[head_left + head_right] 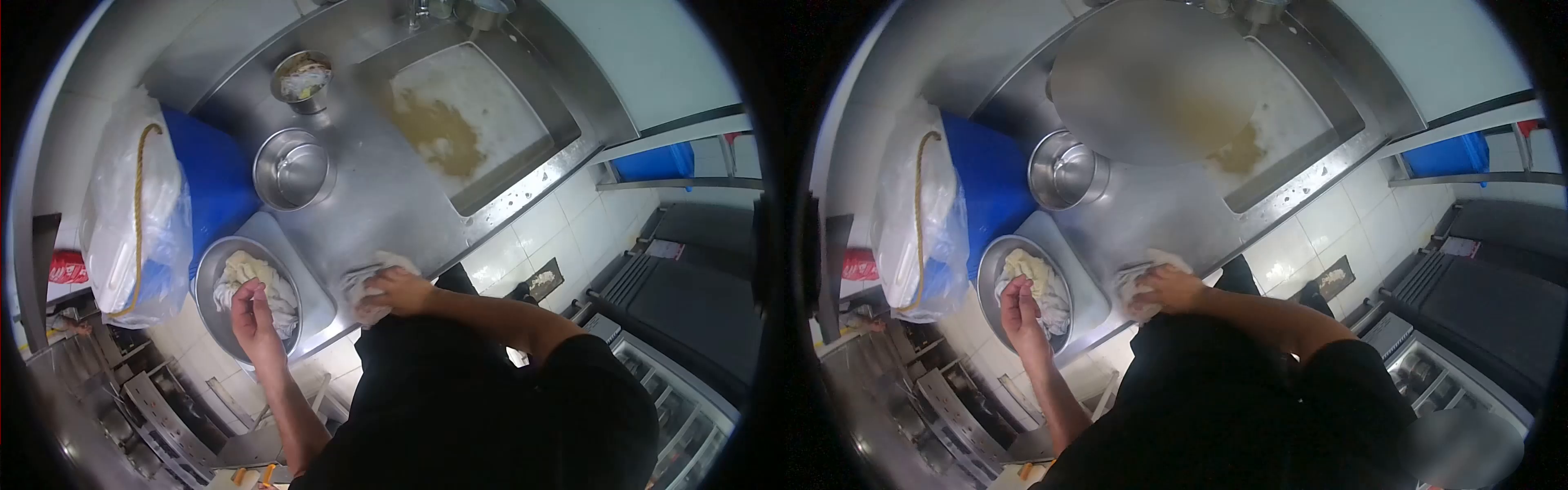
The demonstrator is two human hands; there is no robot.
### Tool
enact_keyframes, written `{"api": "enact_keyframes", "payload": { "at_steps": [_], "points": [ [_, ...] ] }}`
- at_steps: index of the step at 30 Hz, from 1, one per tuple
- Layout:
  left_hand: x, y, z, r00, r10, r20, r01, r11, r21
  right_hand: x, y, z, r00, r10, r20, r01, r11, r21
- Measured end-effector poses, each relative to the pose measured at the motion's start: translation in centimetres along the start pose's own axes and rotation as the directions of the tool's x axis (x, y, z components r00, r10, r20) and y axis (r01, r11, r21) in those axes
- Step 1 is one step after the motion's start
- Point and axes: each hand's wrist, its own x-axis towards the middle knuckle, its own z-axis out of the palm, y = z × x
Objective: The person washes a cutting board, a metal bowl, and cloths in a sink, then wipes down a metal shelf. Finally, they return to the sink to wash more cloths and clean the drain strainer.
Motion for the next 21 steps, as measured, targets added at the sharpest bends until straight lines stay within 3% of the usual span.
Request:
{"api": "enact_keyframes", "payload": {
  "at_steps": [2,4,5,6,7,8,9,11,14,15,16,17,18,19,20,21],
  "points": [
    [-0.2,0.2,1.6,0.998,-0.041,0.041,0.039,0.998,0.059,-4.2,1.5,-2.9,0.986,0.165,-0.035,-0.168,0.979,-0.113],
    [-0.2,-0.1,3.2,0.996,-0.058,0.065,0.054,0.997,0.053,-7.9,6.0,-5.3,0.903,0.357,-0.239,-0.405,0.894,-0.191],
    [-0.3,0.1,3.6,0.996,-0.063,0.07,0.059,0.997,0.057,-10.0,9.4,-7.1,0.892,0.346,-0.292,-0.444,0.797,-0.41],
    [-0.4,0.6,4.2,0.996,-0.045,0.08,0.039,0.996,0.083,-10.9,12.0,-11.0,0.798,0.558,-0.227,-0.602,0.728,-0.328],
    [-0.5,1.3,5.2,0.996,-0.023,0.084,0.014,0.994,0.104,-13.1,15.4,-12.4,0.76,0.472,-0.446,-0.648,0.601,-0.469],
    [-0.6,1.9,5.8,0.996,0.0,0.087,-0.012,0.992,0.129,-14.3,19.0,-15.1,0.589,0.685,-0.429,-0.805,0.45,-0.387],
    [-0.6,2.0,6.1,0.995,0.013,0.099,-0.028,0.988,0.151,-15.1,19.1,-18.2,0.592,0.575,-0.565,-0.799,0.512,-0.316],
    [0.1,1.7,6.1,0.994,0.043,0.097,-0.061,0.979,0.196,-15.1,22.5,-20.8,0.529,0.53,-0.663,-0.788,0.596,-0.152],
    [2.4,2.0,6.5,0.998,-0.026,0.051,0.014,0.974,0.227,-8.6,16.7,-22.0,0.637,0.383,-0.669,-0.645,0.74,-0.191],
    [3.6,1.5,6.9,0.999,0.01,0.043,-0.022,0.961,0.275,-6.6,15.6,-19.8,0.683,0.327,-0.653,-0.607,0.751,-0.26],
    [4.9,0.6,7.4,0.998,0.047,0.039,-0.057,0.945,0.323,-3.7,12.0,-18.6,0.742,0.366,-0.561,-0.58,0.77,-0.264],
    [6.3,0.1,7.8,0.996,0.085,0.037,-0.092,0.924,0.37,-1.3,10.0,-15.6,0.802,0.235,-0.55,-0.436,0.859,-0.269],
    [7.6,0.0,8.5,0.969,0.23,0.088,-0.244,0.844,0.479,1.1,8.0,-12.6,0.844,0.098,-0.527,-0.278,0.92,-0.275],
    [8.7,0.0,9.7,0.919,0.36,0.158,-0.383,0.727,0.571,2.9,6.1,-9.9,0.915,-0.019,-0.404,-0.069,0.977,-0.203],
    [9.4,-0.1,10.8,0.849,0.469,0.244,-0.504,0.579,0.64,6.7,2.4,-9.1,0.914,0.406,0.008,-0.392,0.879,0.272],
    [9.6,-0.3,11.9,0.854,0.425,0.299,-0.5,0.513,0.697,7.5,1.2,-4.2,0.986,0.14,-0.095,-0.13,0.985,0.111]
  ]
}}
